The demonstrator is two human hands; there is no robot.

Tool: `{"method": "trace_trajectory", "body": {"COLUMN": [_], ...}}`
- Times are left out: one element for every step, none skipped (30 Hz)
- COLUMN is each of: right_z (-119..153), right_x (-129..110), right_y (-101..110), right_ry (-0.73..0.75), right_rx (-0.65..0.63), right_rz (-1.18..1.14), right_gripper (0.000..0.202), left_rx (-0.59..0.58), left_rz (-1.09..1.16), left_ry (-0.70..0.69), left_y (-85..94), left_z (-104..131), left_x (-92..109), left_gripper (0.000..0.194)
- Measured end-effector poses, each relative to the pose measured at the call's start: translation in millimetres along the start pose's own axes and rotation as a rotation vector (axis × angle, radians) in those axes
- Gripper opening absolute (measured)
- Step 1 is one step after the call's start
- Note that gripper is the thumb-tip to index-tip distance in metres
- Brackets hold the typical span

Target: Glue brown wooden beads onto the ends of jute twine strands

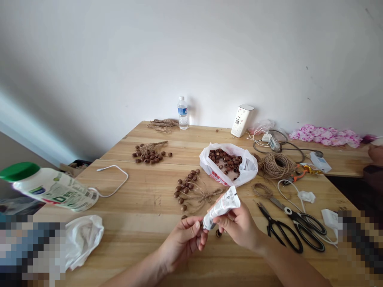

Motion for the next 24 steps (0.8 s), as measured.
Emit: {"method": "trace_trajectory", "body": {"right_z": [0.0, 0.1, 0.2, 0.3, 0.3, 0.3, 0.3, 0.2, 0.1, 0.0, 0.0, 0.0, 0.0, 0.1, 0.3, 0.5, 0.6, 0.8, 0.9, 0.9, 0.9, 0.9, 0.9, 0.8], "right_x": [-0.2, -0.4, -0.5, -0.6, -0.9, -1.2, -1.6, -2.0, -2.2, -2.0, -1.6, -0.9, -0.2, 0.5, 1.1, 1.6, 1.9, 2.1, 1.9, 1.7, 1.4, 1.1, 0.9, 0.6], "right_y": [0.0, -0.1, -0.4, -0.9, -1.1, -1.3, -1.6, -1.8, -2.1, -2.3, -2.5, -2.6, -2.5, -2.3, -2.1, -1.8, -1.6, -1.3, -1.1, -0.8, -0.5, -0.3, -0.1, 0.3], "right_ry": [0.005, 0.011, 0.016, 0.021, 0.026, 0.031, 0.034, 0.038, 0.04, 0.039, 0.038, 0.035, 0.034, 0.032, 0.031, 0.03, 0.029, 0.028, 0.028, 0.028, 0.027, 0.025, 0.023, 0.021], "right_rx": [0.002, 0.001, -0.003, -0.009, -0.012, -0.013, -0.014, -0.014, -0.015, -0.014, -0.014, -0.015, -0.014, -0.015, -0.017, -0.019, -0.022, -0.025, -0.027, -0.028, -0.026, -0.025, -0.023, -0.019], "right_rz": [-0.001, -0.003, -0.004, -0.006, -0.007, -0.007, -0.006, -0.006, -0.005, -0.005, -0.005, -0.004, -0.004, -0.003, -0.003, -0.004, -0.004, -0.004, -0.003, -0.003, -0.002, 0.0, 0.004, 0.006], "right_gripper": [0.029, 0.028, 0.028, 0.027, 0.026, 0.026, 0.025, 0.025, 0.025, 0.025, 0.025, 0.025, 0.025, 0.025, 0.025, 0.025, 0.026, 0.026, 0.026, 0.026, 0.026, 0.026, 0.026, 0.027], "left_rx": [0.001, 0.001, 0.0, -0.002, -0.003, -0.004, -0.005, -0.006, -0.005, -0.004, -0.004, -0.005, -0.004, -0.004, -0.003, -0.001, 0.0, 0.001, 0.0, 0.0, -0.001, -0.003, -0.004, -0.006], "left_rz": [0.001, 0.002, 0.004, 0.004, 0.004, 0.003, 0.002, 0.001, 0.0, -0.001, -0.002, -0.004, -0.006, -0.008, -0.009, -0.009, -0.007, -0.005, -0.002, 0.003, 0.007, 0.011, 0.019, 0.028], "left_ry": [-0.002, -0.004, -0.006, -0.006, -0.006, -0.004, -0.003, -0.003, -0.004, -0.004, -0.003, -0.001, 0.0, 0.001, 0.002, 0.001, 0.002, 0.002, 0.004, 0.006, 0.008, 0.009, 0.008, 0.006], "left_y": [-0.2, -0.6, -1.0, -1.5, -1.8, -2.1, -2.3, -2.4, -2.4, -2.3, -2.3, -2.3, -2.3, -2.3, -2.3, -2.2, -2.2, -2.3, -2.3, -2.3, -2.2, -2.0, -1.5, -0.8], "left_z": [-0.1, -0.2, -0.4, -0.6, -0.8, -1.0, -1.0, -1.0, -0.9, -0.7, -0.5, -0.3, -0.1, 0.0, 0.1, 0.1, 0.1, 0.0, -0.1, -0.2, -0.2, -0.2, -0.2, -0.2], "left_x": [0.2, 0.5, 0.7, 0.9, 1.0, 1.0, 1.1, 1.1, 1.2, 1.2, 1.0, 0.8, 0.6, 0.5, 0.5, 0.7, 0.9, 1.2, 1.3, 1.4, 1.3, 1.1, 0.8, 0.5], "left_gripper": [0.02, 0.02, 0.02, 0.02, 0.02, 0.02, 0.02, 0.019, 0.019, 0.018, 0.018, 0.018, 0.018, 0.018, 0.018, 0.018, 0.018, 0.019, 0.019, 0.019, 0.019, 0.018, 0.018, 0.018]}}
Point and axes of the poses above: each hand's wrist, its own z-axis away from the middle knuckle, its own y-axis out of the back of the hand, x = y × z, the point moved 8 cm from there along -z, towards the middle knuckle, and after that the axes turned 4 degrees about y, right-handed, at the moved point
